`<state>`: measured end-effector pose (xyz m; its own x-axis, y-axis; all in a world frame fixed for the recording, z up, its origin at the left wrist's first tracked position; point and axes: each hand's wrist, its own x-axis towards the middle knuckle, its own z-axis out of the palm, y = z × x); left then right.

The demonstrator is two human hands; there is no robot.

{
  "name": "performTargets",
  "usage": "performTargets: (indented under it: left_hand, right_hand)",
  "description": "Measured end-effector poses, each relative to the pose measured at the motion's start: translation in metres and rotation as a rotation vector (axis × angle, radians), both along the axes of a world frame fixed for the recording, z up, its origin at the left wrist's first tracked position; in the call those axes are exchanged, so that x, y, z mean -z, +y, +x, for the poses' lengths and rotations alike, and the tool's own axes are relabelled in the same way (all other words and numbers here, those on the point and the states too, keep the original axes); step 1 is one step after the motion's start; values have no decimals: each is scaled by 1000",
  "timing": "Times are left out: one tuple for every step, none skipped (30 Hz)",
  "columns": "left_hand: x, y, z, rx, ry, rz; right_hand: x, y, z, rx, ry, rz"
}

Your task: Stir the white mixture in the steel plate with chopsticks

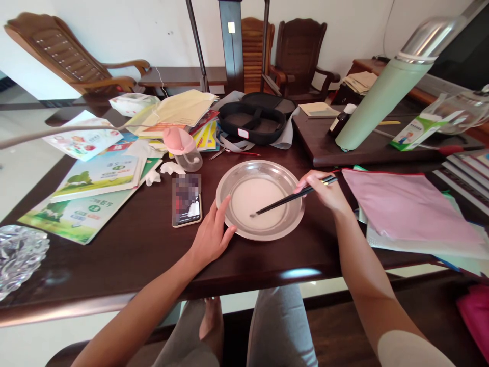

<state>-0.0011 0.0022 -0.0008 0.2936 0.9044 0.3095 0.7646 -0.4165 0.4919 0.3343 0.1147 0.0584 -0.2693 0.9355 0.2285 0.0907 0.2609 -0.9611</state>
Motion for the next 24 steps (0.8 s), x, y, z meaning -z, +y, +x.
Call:
performTargets:
  left_hand:
    - [0, 0, 0, 3, -1, 1]
    - [-1, 0, 0, 3, -1, 2]
    - [-1, 0, 0, 1, 0, 2]
    - [-1, 0, 0, -1, 1, 1]
    - [-1, 0, 1, -3, 3, -1]
    - [0, 0, 1, -5, 4, -3]
    - [0, 0, 1, -7, 5, -2]
    - [0, 0, 1, -7, 6, -1]
    - [1, 0, 1, -7, 8, 0]
    - [1, 0, 1, -6, 8, 2]
    - [1, 0, 1, -5, 7, 6]
    - [1, 0, 0, -4, 7, 8]
    - [0, 0, 0, -3, 5, 9]
    - [0, 0, 0, -2, 4, 9]
    - [0, 0, 1, -3, 2, 10]
    - [-1, 0, 1, -3, 0, 11]
    - [-1, 0, 1, -2, -2, 11]
    - [-1, 0, 1, -2, -4, 13]
    - [-1, 0, 1, -3, -6, 13]
    - [-1, 0, 1, -4, -6, 12]
    - [0, 0, 1, -6, -6, 9]
    - [0, 0, 1, -8, -4, 5]
    - [0, 0, 1, -8, -3, 2]
    - [0, 0, 1, -8, -4, 0]
  right_hand:
    - [-2, -1, -3, -25, -25, 3]
    - [-3, -2, -4, -20, -42, 14]
    - [-4, -2, -4, 8, -52, 30]
    - [-4, -1, -3, 54, -51, 45]
    - [-4, 0, 0, 107, -38, 58]
    - [-3, 2, 4, 160, -17, 66]
    - [-2, 4, 8, 201, 15, 64]
    - [0, 5, 11, 225, 44, 60]
    - [1, 5, 13, 229, 63, 51]
    - [3, 5, 14, 215, 73, 41]
    - [3, 4, 12, 182, 69, 30]
    - [3, 3, 10, 135, 53, 17]
    - [2, 1, 6, 85, 30, 5]
    - [0, -1, 2, 37, 4, -4]
    - [-2, -3, -2, 6, -26, -7]
    - [-4, -4, -5, 5, -48, 3]
    - [-6, -4, -7, 19, -63, 17]
    - [-7, -4, -7, 51, -69, 36]
    - [-7, -3, -5, 92, -65, 54]
    - [-7, -2, -3, 135, -52, 68]
    - [-6, 0, 1, 174, -31, 75]
    - [-4, 2, 5, 203, -7, 76]
    - [-2, 3, 8, 224, 19, 71]
    - [0, 4, 11, 227, 40, 61]
